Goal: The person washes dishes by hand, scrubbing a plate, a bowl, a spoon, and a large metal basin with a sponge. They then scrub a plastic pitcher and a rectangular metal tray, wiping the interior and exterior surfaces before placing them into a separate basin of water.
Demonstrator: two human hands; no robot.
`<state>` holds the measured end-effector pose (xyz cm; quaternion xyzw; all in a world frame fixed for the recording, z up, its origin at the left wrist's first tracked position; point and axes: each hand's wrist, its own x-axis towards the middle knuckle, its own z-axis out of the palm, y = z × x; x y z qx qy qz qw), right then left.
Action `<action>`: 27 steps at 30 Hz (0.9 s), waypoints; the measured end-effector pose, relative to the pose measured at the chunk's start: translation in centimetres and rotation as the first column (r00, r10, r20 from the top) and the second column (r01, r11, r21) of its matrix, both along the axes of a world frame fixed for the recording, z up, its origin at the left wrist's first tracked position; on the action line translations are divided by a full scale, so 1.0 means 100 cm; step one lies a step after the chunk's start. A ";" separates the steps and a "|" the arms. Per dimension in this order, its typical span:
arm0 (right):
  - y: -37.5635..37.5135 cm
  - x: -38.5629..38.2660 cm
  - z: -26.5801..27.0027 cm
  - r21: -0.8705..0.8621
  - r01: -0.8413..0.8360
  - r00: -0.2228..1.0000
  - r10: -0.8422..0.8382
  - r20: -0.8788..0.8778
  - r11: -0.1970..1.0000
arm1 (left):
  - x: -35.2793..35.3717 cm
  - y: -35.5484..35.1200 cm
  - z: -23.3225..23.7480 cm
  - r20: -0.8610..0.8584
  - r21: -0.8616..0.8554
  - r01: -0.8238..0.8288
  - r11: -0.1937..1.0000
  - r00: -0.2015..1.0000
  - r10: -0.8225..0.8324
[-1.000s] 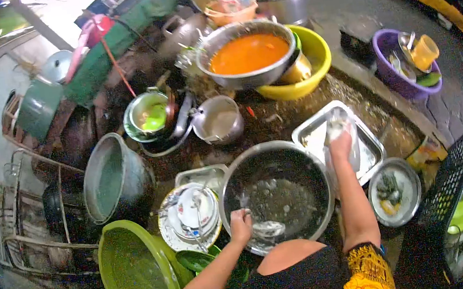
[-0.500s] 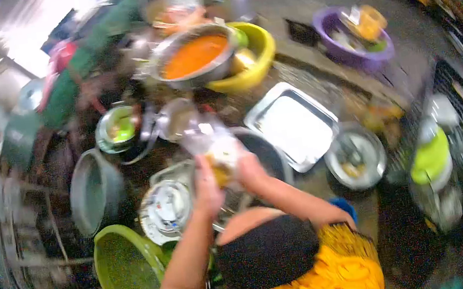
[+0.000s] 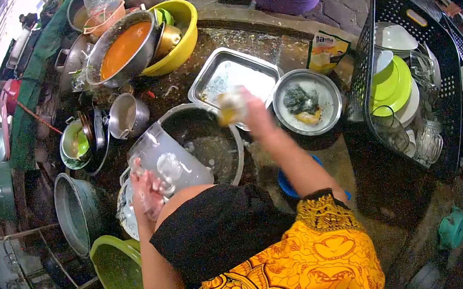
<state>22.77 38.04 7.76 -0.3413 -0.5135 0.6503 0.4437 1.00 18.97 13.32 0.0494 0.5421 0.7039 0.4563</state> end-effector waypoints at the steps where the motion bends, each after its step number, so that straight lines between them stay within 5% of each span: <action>1: 0.025 0.018 -0.046 0.439 0.120 0.820 -0.338 0.461 0.890 | -0.009 -0.008 -0.003 -0.110 -0.029 0.077 0.997 0.991 -0.080; 2: 0.041 0.042 -0.073 0.727 -0.014 0.520 -0.616 0.592 0.686 | -0.014 -0.014 -0.005 -0.214 -0.069 0.149 0.986 0.963 -0.160; 4: 0.058 0.074 -0.126 0.725 -0.115 0.308 -0.669 0.676 0.680 | -0.009 -0.016 0.008 -0.262 -0.113 0.088 0.990 0.958 -0.115; 6: 0.057 0.096 -0.155 0.625 -0.246 0.268 -0.568 0.778 0.741 | -0.017 -0.029 0.008 -0.494 -0.251 0.043 0.967 0.854 -0.166; 10: 0.062 0.119 -0.245 0.518 -0.289 0.282 -0.445 0.850 0.805 | -0.033 -0.054 0.018 -0.686 -0.308 -0.154 0.939 0.719 -0.107; 12: 0.075 0.118 -0.265 0.143 0.213 0.652 -0.250 0.716 0.966 | -0.042 -0.066 0.025 -0.681 -0.288 -0.245 0.926 0.732 -0.018; 14: 0.078 0.120 -0.249 -0.010 0.132 0.744 -0.093 0.661 0.991 | -0.052 -0.083 0.025 -0.702 -0.230 -0.332 0.915 0.708 0.081; 16: 0.102 0.132 -0.278 0.015 -0.026 0.646 0.005 0.764 1.000 | -0.057 -0.105 0.034 -0.710 -0.162 -0.398 0.903 0.682 0.174; 18: 0.084 0.113 -0.179 0.169 -0.416 0.113 -0.134 0.985 0.893 | -0.058 -0.123 0.042 -0.483 -0.205 -0.412 0.888 0.832 0.275; 21: 0.070 0.071 -0.095 0.396 -0.224 0.308 -0.320 0.896 0.891 | -0.060 -0.154 0.043 -0.326 -0.162 -0.471 0.867 0.855 0.403; 23: 0.085 0.046 -0.078 0.627 -0.282 0.647 -0.339 0.683 0.726 | -0.057 -0.168 0.044 -0.216 -0.106 -0.496 0.862 0.858 0.467; 24: 0.077 0.019 -0.046 0.488 -0.260 0.758 -0.137 0.638 0.833 | -0.057 -0.174 0.042 -0.198 -0.088 -0.509 0.856 0.851 0.486; 25: 0.051 -0.009 0.006 0.491 -0.297 0.823 -0.041 0.566 0.819 | -0.059 -0.180 0.037 -0.157 -0.086 -0.518 0.851 0.851 0.502; 26: 0.013 -0.037 0.070 0.184 -0.357 0.840 0.229 0.492 0.916 | -0.061 -0.185 0.031 -0.117 -0.081 -0.522 0.849 0.851 0.512; 27: -0.005 -0.061 0.102 0.253 -0.483 0.834 0.352 0.426 0.838 | -0.063 -0.188 0.023 -0.125 -0.056 -0.537 0.842 0.840 0.528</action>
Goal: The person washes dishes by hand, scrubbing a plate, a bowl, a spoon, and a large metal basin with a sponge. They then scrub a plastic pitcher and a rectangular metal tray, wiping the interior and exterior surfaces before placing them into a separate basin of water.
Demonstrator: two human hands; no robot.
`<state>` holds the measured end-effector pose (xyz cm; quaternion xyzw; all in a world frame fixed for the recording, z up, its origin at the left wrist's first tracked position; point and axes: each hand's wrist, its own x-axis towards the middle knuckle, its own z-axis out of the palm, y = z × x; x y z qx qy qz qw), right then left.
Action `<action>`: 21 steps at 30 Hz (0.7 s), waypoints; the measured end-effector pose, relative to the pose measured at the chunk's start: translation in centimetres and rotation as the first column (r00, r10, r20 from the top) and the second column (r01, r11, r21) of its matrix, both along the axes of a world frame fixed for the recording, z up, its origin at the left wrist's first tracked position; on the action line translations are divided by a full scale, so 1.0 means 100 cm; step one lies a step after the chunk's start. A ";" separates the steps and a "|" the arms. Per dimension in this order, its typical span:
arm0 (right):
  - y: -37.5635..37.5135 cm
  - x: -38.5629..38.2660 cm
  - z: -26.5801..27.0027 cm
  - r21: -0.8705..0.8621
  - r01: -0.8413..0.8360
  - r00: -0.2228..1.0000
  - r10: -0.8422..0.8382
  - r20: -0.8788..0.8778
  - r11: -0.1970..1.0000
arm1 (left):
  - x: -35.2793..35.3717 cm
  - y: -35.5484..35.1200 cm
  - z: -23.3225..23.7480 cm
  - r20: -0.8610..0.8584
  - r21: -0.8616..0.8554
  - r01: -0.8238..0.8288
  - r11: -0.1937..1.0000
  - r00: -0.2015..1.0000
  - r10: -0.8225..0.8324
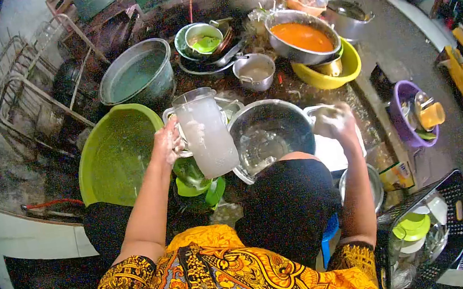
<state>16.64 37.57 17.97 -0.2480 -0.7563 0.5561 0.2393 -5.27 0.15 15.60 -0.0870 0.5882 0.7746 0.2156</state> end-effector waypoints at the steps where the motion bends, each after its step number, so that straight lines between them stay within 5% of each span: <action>1: -0.015 -0.025 0.027 -0.012 -0.203 0.979 0.203 -0.024 0.979 | 0.000 -0.002 -0.001 -0.004 0.030 0.001 1.000 1.000 -0.001; 3: -0.052 -0.066 0.073 0.100 -0.427 0.904 0.428 0.012 0.899 | 0.002 -0.003 -0.001 0.016 0.127 0.020 0.992 1.000 -0.022; 4: -0.065 -0.088 0.086 0.394 -0.556 0.799 0.601 0.011 0.732 | 0.002 -0.001 -0.002 0.055 0.164 0.011 0.986 0.998 -0.021; 5: -0.093 -0.103 0.104 0.106 -0.690 0.722 0.692 0.022 0.716 | 0.000 0.000 -0.006 0.056 0.187 0.012 0.982 0.998 -0.023; 6: -0.116 -0.117 0.117 0.445 -0.721 0.632 0.767 0.110 0.531 | -0.003 0.000 -0.015 0.044 0.246 0.029 0.969 0.998 -0.041; 7: -0.135 -0.137 0.108 0.240 -0.784 0.610 0.784 0.118 0.573 | -0.004 0.000 -0.021 0.031 0.301 0.045 0.952 0.998 -0.057; 8: -0.153 -0.153 0.094 0.480 -0.702 0.675 0.706 0.214 0.526 | -0.004 0.002 -0.022 0.044 0.305 0.032 0.952 0.998 -0.047; 10: -0.198 -0.158 0.073 0.532 -0.609 0.782 0.556 0.281 0.588 | -0.007 0.007 -0.028 0.083 0.304 -0.023 0.952 0.997 -0.002; 11: -0.204 -0.167 0.049 0.754 -0.497 0.840 0.456 0.294 0.430 | -0.010 0.009 -0.027 0.122 0.286 -0.076 0.955 0.992 0.043; 12: -0.211 -0.172 0.043 0.760 -0.499 0.838 0.455 0.300 0.417 | -0.007 0.008 -0.018 0.180 0.352 -0.124 0.928 0.982 0.063; 14: -0.220 -0.181 0.032 0.973 -0.205 0.892 0.429 0.143 0.103 | -0.013 0.010 -0.030 0.172 0.400 -0.127 0.908 0.983 0.061; 15: -0.223 -0.190 0.026 0.973 -0.212 0.890 0.428 0.155 0.088 | -0.011 0.010 -0.026 0.160 0.433 -0.121 0.893 0.985 0.056; 17: -0.226 -0.207 0.018 0.813 -0.194 0.973 0.213 0.088 0.549 | -0.012 0.011 -0.025 0.124 0.381 -0.046 0.923 0.992 -0.002; 18: -0.229 -0.212 0.015 0.782 -0.122 0.989 0.142 0.044 0.611 | -0.012 0.019 -0.026 0.172 0.350 -0.081 0.933 0.985 0.021; 19: -0.236 -0.214 0.008 0.790 -0.128 0.989 0.139 0.055 0.600 | -0.012 0.022 -0.028 0.217 0.317 -0.116 0.941 0.975 0.047; 21: -0.254 -0.210 -0.009 0.927 -0.133 0.986 0.145 0.087 0.350 | -0.018 0.023 -0.040 0.194 0.338 -0.098 0.936 0.980 0.032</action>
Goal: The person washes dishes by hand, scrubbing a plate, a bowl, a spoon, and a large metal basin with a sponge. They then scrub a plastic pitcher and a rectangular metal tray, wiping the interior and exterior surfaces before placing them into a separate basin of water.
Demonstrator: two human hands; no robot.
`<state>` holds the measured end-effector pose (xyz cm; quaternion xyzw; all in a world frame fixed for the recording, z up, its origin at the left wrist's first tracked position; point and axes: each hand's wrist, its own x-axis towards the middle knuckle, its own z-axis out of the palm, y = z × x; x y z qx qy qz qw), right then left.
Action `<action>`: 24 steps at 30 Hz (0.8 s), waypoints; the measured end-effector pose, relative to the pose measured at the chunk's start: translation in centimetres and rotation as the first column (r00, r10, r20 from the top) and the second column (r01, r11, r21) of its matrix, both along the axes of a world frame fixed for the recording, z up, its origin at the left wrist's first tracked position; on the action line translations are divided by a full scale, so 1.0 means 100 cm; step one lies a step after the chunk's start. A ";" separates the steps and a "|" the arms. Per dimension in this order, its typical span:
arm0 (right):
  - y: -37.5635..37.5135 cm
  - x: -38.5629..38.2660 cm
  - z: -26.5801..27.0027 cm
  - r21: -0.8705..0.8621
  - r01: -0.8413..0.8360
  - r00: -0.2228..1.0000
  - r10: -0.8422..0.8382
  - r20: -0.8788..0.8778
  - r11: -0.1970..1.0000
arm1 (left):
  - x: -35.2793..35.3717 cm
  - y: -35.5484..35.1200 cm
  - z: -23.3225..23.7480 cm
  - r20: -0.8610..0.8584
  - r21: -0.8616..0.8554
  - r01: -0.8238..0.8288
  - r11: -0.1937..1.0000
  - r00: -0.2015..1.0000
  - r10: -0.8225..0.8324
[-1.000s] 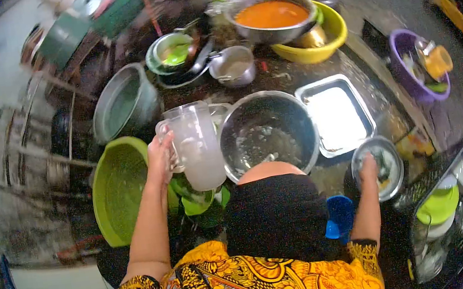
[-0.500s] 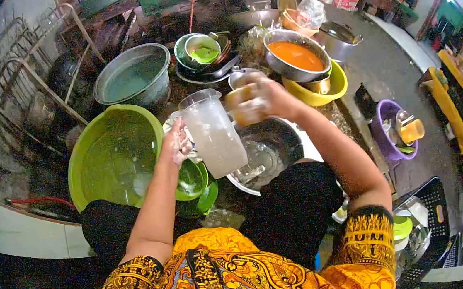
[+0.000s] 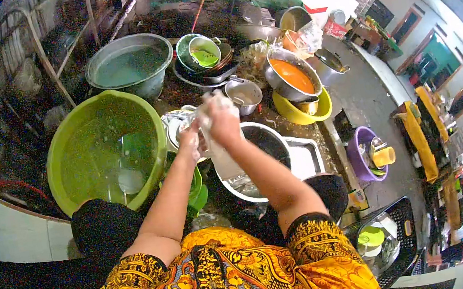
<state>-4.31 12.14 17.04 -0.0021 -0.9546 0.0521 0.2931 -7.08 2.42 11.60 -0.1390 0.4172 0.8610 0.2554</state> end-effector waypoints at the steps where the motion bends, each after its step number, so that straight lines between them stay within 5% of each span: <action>1: -0.011 0.016 -0.010 0.087 -0.065 0.995 0.059 0.080 0.994 | -0.006 0.004 -0.011 -0.064 0.010 -0.056 0.998 0.996 0.056; 4: -0.014 0.030 -0.040 0.126 -0.093 0.993 0.084 0.079 0.988 | -0.016 0.004 -0.034 -0.100 0.159 -0.106 0.982 0.987 0.122; 6: -0.008 0.034 -0.040 0.137 -0.106 0.983 0.083 0.162 0.985 | -0.016 0.010 -0.038 -0.070 0.039 -0.140 0.989 0.987 0.142; 7: 0.002 0.026 -0.051 -0.284 -0.107 0.987 0.136 0.083 0.953 | -0.016 0.016 -0.039 -0.064 0.043 -0.142 0.989 0.987 0.145; 9: 0.030 0.010 -0.071 -0.254 0.001 0.991 -0.034 -0.127 0.967 | -0.016 0.007 -0.046 -0.057 0.073 -0.023 0.997 0.998 0.027; 10: 0.046 0.002 -0.068 -0.679 -0.085 0.996 0.042 -0.080 0.729 | -0.014 0.003 -0.046 -0.061 0.098 0.097 0.990 0.994 -0.091; 11: 0.061 -0.007 -0.066 -0.943 -0.121 0.993 0.029 -0.118 0.309 | -0.009 0.003 -0.029 -0.028 0.105 0.035 0.994 0.999 -0.032; 13: 0.057 0.007 -0.042 -0.863 0.010 1.000 -0.001 0.010 0.505 | -0.005 -0.002 -0.021 -0.041 0.136 0.021 0.991 0.999 -0.015; 15: 0.052 0.009 -0.057 -0.919 -0.070 0.997 0.052 -0.054 0.387 | -0.008 -0.001 -0.019 -0.061 0.173 0.001 0.985 0.998 0.010; 16: 0.048 0.022 -0.061 -0.663 -0.051 0.997 0.071 0.004 0.747 | -0.011 0.001 -0.018 -0.040 0.148 -0.056 0.987 0.997 0.062; 17: 0.028 0.039 -0.047 -0.279 -0.023 1.000 0.022 -0.008 0.960 | -0.013 0.004 -0.019 -0.020 0.120 -0.111 0.986 0.993 0.115; 18: 0.012 0.047 -0.048 -0.116 -0.004 1.000 0.005 0.011 0.993 | -0.014 0.005 -0.021 -0.002 0.088 -0.165 0.982 0.986 0.165; 21: 0.002 0.045 -0.041 -0.165 0.008 0.986 0.020 0.168 0.986 | -0.012 0.009 -0.030 -0.088 0.037 -0.045 0.998 0.995 0.048; 24: 0.036 0.004 -0.039 -0.198 -0.005 0.998 -0.009 -0.069 0.980 | 0.005 0.005 -0.012 -0.172 -0.048 0.089 0.995 0.980 -0.096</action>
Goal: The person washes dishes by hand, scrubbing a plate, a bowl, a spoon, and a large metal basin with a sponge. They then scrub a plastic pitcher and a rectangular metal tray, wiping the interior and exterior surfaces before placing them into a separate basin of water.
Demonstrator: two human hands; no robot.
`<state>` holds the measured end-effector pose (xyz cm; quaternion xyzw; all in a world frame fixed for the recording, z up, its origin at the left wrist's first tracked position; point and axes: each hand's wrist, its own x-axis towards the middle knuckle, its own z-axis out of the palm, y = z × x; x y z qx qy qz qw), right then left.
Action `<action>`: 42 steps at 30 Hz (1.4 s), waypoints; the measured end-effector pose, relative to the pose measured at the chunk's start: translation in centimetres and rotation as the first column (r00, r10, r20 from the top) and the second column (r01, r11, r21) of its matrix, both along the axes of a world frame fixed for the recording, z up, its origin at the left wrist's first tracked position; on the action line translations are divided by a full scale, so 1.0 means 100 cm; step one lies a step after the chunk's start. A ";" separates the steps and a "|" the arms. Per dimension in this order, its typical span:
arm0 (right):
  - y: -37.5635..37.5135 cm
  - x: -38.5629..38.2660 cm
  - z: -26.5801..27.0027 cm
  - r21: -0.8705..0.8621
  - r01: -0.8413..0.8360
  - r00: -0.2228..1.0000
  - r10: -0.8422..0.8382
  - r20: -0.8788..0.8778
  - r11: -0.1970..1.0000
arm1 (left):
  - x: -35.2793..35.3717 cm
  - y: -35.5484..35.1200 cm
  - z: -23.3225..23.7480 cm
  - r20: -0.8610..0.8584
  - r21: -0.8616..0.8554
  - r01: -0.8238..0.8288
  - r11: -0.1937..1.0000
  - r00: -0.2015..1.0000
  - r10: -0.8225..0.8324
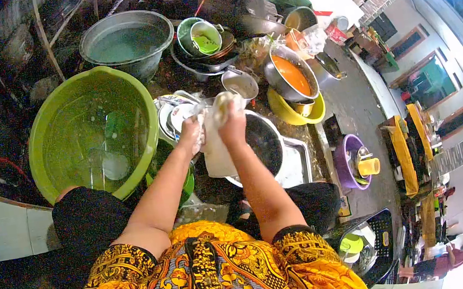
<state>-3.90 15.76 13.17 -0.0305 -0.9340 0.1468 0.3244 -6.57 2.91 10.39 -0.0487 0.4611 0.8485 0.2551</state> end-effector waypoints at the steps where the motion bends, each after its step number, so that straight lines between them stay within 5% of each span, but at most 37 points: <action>1: 0.008 -0.009 0.008 -0.138 0.036 0.998 -0.044 -0.051 0.990 | 0.001 -0.001 0.000 0.032 0.055 0.051 0.997 0.998 -0.053; 4: 0.046 -0.031 0.018 -0.383 -0.019 0.987 -0.044 -0.155 0.923 | -0.005 -0.009 0.002 0.023 0.173 0.101 0.980 0.994 -0.107; 6: 0.053 -0.020 0.047 -0.227 0.059 0.996 -0.071 -0.045 0.972 | -0.010 -0.022 0.019 -0.264 -0.050 0.217 0.975 0.939 -0.223; 7: 0.049 -0.007 0.071 -0.216 -0.088 0.993 0.102 0.056 0.972 | -0.018 -0.010 0.007 -0.481 -0.144 0.002 0.990 0.874 -0.072; 8: 0.065 -0.004 0.074 0.029 -0.196 0.959 0.186 0.213 0.980 | -0.021 -0.011 0.008 -0.473 -0.143 -0.011 0.990 0.879 -0.059; 10: 0.054 0.015 0.100 -0.035 -0.303 0.791 0.272 0.549 0.952 | -0.020 -0.014 0.014 -0.822 -0.356 -0.339 0.871 0.557 -0.119; 12: 0.044 0.028 0.106 -0.201 -0.294 0.589 0.343 0.732 0.934 | -0.005 -0.020 0.042 -0.818 -0.412 -0.436 0.800 0.565 -0.113; 13: 0.040 0.030 0.104 -0.327 -0.234 0.460 0.401 0.792 0.915 | -0.003 -0.020 0.044 -0.842 -0.468 -0.507 0.724 0.505 -0.191; 14: 0.039 0.028 0.093 -0.273 -0.276 0.429 0.372 0.823 0.922 | -0.001 -0.018 0.044 -0.851 -0.509 -0.577 0.639 0.448 -0.273; 16: 0.041 0.028 0.054 -0.211 -0.575 0.382 0.487 0.785 0.791 | 0.004 -0.012 0.045 -0.891 -0.450 -0.675 0.585 0.386 -0.241; 17: 0.032 0.030 0.034 -0.238 -0.597 0.373 0.528 0.763 0.766 | 0.008 -0.010 0.046 -0.935 -0.347 -0.743 0.572 0.321 -0.150; 18: 0.016 0.033 0.015 -0.318 -0.557 0.384 0.577 0.721 0.768 | 0.013 -0.007 0.046 -0.967 -0.239 -0.802 0.547 0.247 -0.061; 19: 0.000 0.036 -0.002 -0.417 -0.498 0.406 0.629 0.663 0.760 | 0.018 0.001 0.043 -0.955 -0.244 -0.700 0.672 0.293 -0.041; 21: -0.025 0.033 -0.028 -0.667 -0.298 0.473 0.712 0.519 0.683 | 0.033 0.009 0.042 -0.944 -0.305 -0.680 0.667 0.309 -0.116; 24: -0.034 0.019 -0.044 -0.959 0.058 0.646 0.722 0.249 0.278 | 0.041 0.015 0.042 -0.983 -0.121 -0.697 0.706 0.184 0.013; 27: -0.020 0.013 -0.047 -0.984 0.178 0.774 0.615 0.149 0.015 | 0.036 0.016 0.035 -0.993 -0.106 -0.655 0.748 0.110 -0.044; 32: -0.001 0.038 -0.052 -0.976 0.217 0.819 0.544 0.183 0.001 | 0.024 0.009 0.041 -0.989 -0.103 -0.715 0.691 0.146 0.004; 38: -0.007 0.029 -0.054 -0.978 0.186 0.863 0.491 0.117 -0.093 | 0.045 0.026 0.050 -0.999 -0.004 -0.609 0.793 0.039 0.025; 42: -0.007 0.006 -0.050 -0.981 0.132 0.902 0.427 0.059 -0.145 | 0.038 0.025 0.039 -0.995 -0.071 -0.638 0.767 0.098 -0.011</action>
